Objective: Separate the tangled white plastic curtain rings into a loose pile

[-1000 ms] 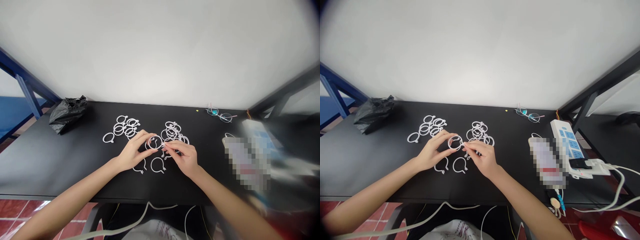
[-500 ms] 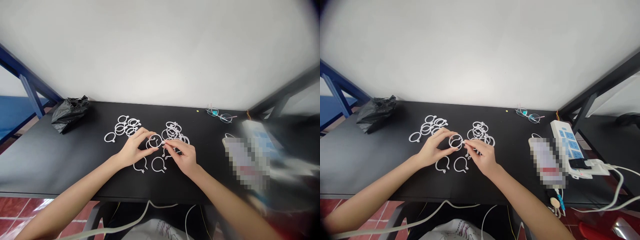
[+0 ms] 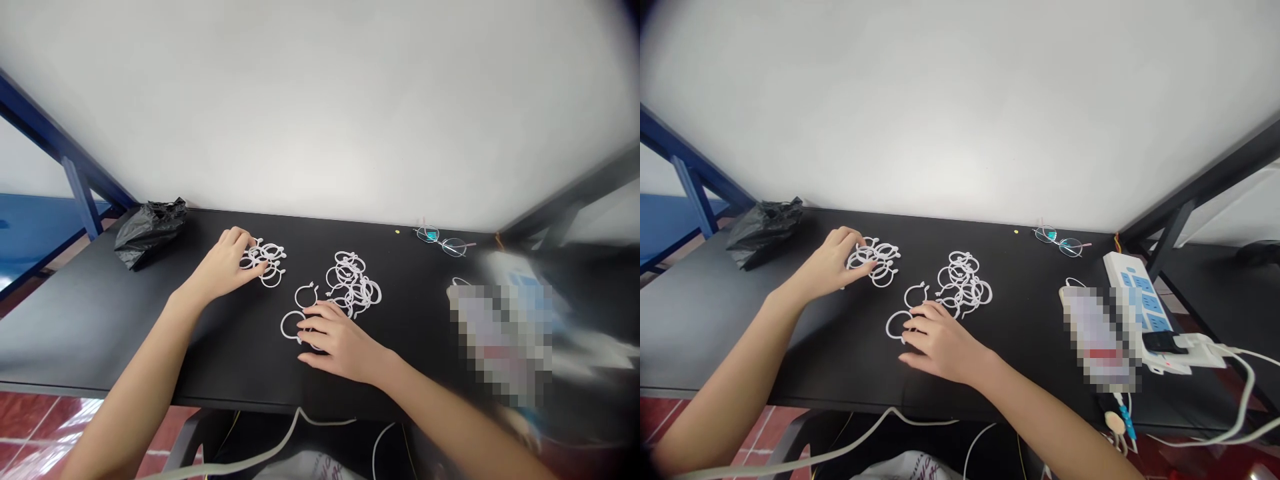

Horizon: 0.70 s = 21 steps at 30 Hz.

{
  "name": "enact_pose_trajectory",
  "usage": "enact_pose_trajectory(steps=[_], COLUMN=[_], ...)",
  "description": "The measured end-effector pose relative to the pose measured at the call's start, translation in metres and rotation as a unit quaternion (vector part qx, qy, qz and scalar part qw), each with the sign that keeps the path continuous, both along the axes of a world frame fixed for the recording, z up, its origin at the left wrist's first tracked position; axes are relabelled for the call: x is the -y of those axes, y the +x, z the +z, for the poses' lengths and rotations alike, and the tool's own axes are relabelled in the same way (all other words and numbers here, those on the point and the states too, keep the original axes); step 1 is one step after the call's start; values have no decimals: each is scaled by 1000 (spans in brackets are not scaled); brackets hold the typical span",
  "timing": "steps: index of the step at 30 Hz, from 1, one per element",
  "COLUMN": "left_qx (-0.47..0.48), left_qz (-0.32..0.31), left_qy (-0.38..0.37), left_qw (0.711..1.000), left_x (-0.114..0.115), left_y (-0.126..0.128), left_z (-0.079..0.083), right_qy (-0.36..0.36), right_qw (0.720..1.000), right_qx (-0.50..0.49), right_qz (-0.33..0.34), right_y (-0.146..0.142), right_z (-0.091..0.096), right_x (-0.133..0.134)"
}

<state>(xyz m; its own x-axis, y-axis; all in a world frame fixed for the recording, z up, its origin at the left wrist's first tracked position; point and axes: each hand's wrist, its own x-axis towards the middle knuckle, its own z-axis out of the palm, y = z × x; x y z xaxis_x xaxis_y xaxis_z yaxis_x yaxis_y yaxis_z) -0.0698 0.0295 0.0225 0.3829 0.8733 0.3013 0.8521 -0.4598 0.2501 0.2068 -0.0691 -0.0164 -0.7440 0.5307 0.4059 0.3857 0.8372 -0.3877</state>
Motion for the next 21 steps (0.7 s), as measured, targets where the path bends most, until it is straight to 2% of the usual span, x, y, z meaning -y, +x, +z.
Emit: enact_pose_trajectory(steps=[5, 14, 17, 21], left_qx=[0, -16, 5, 90], left_qz=[6, 15, -3, -54], left_qy=[-19, -80, -54, 12], left_qw=[1000, 997, 999, 994], left_x=[-4, -11, -9, 5], left_y=[-13, -28, -22, 6], left_z=[-2, -9, -7, 0], right_qy=[-9, -25, -16, -4], right_qw=[999, 998, 999, 998], right_qx=[-20, -45, -47, -55], right_qz=[-23, -25, -17, -9], right_y=[3, 2, 1, 0], right_z=[-3, -4, -4, -4], right_x=[-1, -1, -1, -2])
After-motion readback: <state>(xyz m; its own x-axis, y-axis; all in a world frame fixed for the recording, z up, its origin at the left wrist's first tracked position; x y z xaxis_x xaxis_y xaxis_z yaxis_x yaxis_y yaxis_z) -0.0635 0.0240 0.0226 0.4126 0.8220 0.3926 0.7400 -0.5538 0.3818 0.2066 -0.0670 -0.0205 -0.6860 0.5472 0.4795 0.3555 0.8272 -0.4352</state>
